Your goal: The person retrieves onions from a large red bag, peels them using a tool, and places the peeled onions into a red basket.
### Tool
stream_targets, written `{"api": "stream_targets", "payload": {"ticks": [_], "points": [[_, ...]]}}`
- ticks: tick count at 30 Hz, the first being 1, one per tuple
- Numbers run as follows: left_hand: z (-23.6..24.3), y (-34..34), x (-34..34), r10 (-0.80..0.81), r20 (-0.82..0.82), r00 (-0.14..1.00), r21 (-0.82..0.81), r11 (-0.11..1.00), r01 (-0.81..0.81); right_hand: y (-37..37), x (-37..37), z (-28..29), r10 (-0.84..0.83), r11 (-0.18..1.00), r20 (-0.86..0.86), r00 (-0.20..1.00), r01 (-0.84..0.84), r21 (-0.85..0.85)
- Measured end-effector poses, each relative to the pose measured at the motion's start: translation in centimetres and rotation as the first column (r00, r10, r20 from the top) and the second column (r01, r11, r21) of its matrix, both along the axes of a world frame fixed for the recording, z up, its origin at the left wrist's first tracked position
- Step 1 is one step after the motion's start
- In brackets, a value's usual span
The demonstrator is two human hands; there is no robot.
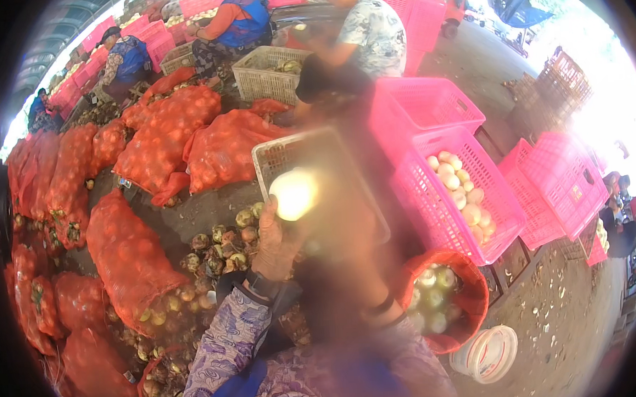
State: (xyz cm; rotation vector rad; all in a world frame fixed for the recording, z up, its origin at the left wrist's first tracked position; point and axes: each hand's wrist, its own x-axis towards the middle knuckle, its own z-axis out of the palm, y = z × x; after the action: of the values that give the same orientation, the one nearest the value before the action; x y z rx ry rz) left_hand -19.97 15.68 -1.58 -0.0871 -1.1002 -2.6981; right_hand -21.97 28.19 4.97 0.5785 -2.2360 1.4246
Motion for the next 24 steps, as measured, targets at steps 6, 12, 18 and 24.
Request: {"api": "stream_targets", "payload": {"ticks": [6,12,18,24], "points": [[-0.7,0.3,-0.4,0.156,0.055,0.986,-0.135,0.98,-0.147,-1.5,-0.2,-3.9,0.066,0.985,0.137,0.988,-0.042,-0.169],[-0.9,0.1,-0.3,0.008,0.069,0.998,0.182,0.983,-0.02,-2.2,-1.0,-3.5,0.009,0.998,0.085,0.996,-0.003,-0.071],[1.3,0.5,0.2,-0.064,-0.009,0.998,0.378,0.924,0.063,-0.7,-2.2,-3.0,0.09,0.996,-0.112,0.99,-0.088,0.027],[0.7,0.0,0.4,-0.049,-0.041,0.998,0.211,0.976,0.057,-0.1,-1.3,-4.6,-0.029,0.948,-0.158,0.987,0.077,0.307]]}}
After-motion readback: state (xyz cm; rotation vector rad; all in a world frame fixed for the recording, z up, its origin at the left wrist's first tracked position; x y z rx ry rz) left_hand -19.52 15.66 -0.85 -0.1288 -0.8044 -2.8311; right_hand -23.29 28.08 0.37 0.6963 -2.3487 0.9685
